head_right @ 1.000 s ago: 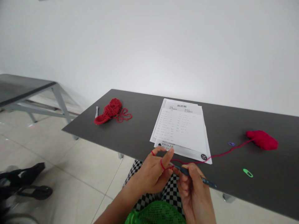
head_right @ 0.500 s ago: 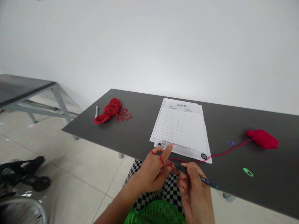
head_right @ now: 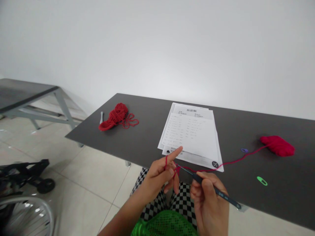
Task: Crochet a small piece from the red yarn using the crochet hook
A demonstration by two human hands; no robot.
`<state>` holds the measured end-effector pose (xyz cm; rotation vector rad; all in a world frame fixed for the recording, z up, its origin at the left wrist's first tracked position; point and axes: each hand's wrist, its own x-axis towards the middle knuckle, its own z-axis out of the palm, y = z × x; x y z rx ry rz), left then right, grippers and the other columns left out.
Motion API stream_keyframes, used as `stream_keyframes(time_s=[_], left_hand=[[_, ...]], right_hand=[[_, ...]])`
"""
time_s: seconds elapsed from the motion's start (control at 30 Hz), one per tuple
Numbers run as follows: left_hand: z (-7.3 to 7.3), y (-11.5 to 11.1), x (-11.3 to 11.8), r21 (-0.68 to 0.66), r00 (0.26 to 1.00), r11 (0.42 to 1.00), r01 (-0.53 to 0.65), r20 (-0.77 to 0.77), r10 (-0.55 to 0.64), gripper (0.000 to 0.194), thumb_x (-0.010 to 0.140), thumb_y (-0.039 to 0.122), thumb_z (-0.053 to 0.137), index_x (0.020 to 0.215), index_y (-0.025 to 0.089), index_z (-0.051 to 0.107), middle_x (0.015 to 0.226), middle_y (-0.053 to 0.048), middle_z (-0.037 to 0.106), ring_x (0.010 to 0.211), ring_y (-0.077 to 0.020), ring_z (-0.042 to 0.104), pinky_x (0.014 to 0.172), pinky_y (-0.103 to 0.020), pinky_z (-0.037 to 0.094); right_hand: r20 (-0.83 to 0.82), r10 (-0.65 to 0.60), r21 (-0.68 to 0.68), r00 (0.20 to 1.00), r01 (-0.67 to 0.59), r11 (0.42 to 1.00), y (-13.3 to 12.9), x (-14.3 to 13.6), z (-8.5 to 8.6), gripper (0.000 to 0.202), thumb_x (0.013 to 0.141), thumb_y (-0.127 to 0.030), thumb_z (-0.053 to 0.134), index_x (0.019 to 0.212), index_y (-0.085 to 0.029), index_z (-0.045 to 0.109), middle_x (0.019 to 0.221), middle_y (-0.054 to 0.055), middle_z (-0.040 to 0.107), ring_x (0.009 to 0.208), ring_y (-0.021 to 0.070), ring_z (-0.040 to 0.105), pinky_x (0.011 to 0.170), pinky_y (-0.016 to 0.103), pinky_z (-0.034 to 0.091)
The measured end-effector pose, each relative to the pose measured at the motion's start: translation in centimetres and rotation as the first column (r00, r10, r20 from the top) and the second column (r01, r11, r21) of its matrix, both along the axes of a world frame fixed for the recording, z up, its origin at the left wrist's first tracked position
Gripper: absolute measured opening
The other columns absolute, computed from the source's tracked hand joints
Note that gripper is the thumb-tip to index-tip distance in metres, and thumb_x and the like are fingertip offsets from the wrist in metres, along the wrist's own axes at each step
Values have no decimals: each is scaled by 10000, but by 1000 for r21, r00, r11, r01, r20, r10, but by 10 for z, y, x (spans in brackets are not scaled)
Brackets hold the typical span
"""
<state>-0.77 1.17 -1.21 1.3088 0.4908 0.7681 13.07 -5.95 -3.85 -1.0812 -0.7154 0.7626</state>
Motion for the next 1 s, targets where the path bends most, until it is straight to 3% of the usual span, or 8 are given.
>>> stream_keyframes(time_s=[0.2, 0.37, 0.47, 0.6, 0.7, 0.83, 1.0], left_hand=[[14, 2, -6, -323, 989, 942, 90, 142, -45, 666, 852, 259, 489, 1496, 103, 427, 484, 49, 548, 330, -49, 319, 377, -186, 231], [16, 6, -14, -441, 979, 886, 142, 193, -61, 627, 767, 221, 500, 1370, 76, 589, 415, 53, 495, 324, -50, 299, 405, -227, 163], [14, 9, -16, -478, 971, 860, 177, 227, -74, 551, 746, 223, 517, 1245, 58, 683, 375, 66, 422, 337, -46, 287, 473, -234, 226], [14, 12, -17, -514, 960, 832, 209, 268, -76, 453, 743, 221, 496, 1068, 34, 750, 342, 97, 282, 340, -34, 227, 576, -250, 318], [14, 13, -16, -516, 955, 824, 234, 279, -97, 409, 726, 231, 502, 963, 39, 775, 334, 100, 247, 325, -31, 184, 526, -247, 271], [14, 12, -13, -480, 955, 843, 241, 272, -118, 407, 688, 226, 511, 923, 39, 786, 330, 58, 346, 316, -60, 255, 418, -246, 180], [14, 8, -10, -426, 959, 867, 258, 219, -177, 476, 706, 183, 486, 1063, 27, 761, 387, 25, 487, 324, -68, 360, 374, -228, 197]], right_hand=[[309, -50, 202, 950, -14, 979, -10, 13, 4, 124, 872, -281, 772, 951, -196, 731, 818, 67, 624, 630, 155, 592, 539, 231, 483], [518, -45, 226, 854, -86, 970, -16, 23, 7, 139, 884, -205, 750, 1022, -214, 731, 949, 64, 644, 690, 162, 630, 572, 240, 488], [590, 10, 237, 807, -185, 954, -15, 27, 12, 143, 910, -200, 717, 1052, -218, 718, 899, 57, 645, 676, 170, 630, 519, 231, 458], [563, 37, 227, 825, -198, 954, -13, 29, 18, 80, 927, -258, 717, 988, -207, 712, 798, 55, 635, 665, 169, 609, 553, 239, 460], [468, 61, 193, 881, -169, 967, -14, 27, 18, 106, 932, -310, 733, 962, -211, 711, 735, 49, 602, 663, 165, 585, 593, 254, 465], [306, 173, 216, 936, -245, 945, -10, 23, 14, 120, 961, -341, 698, 995, -227, 711, 660, 31, 535, 569, 140, 529, 487, 211, 417], [280, 217, 217, 935, -282, 935, -2, 18, 7, 170, 965, -404, 686, 1006, -245, 732, 701, 50, 567, 544, 141, 545, 472, 215, 452]])
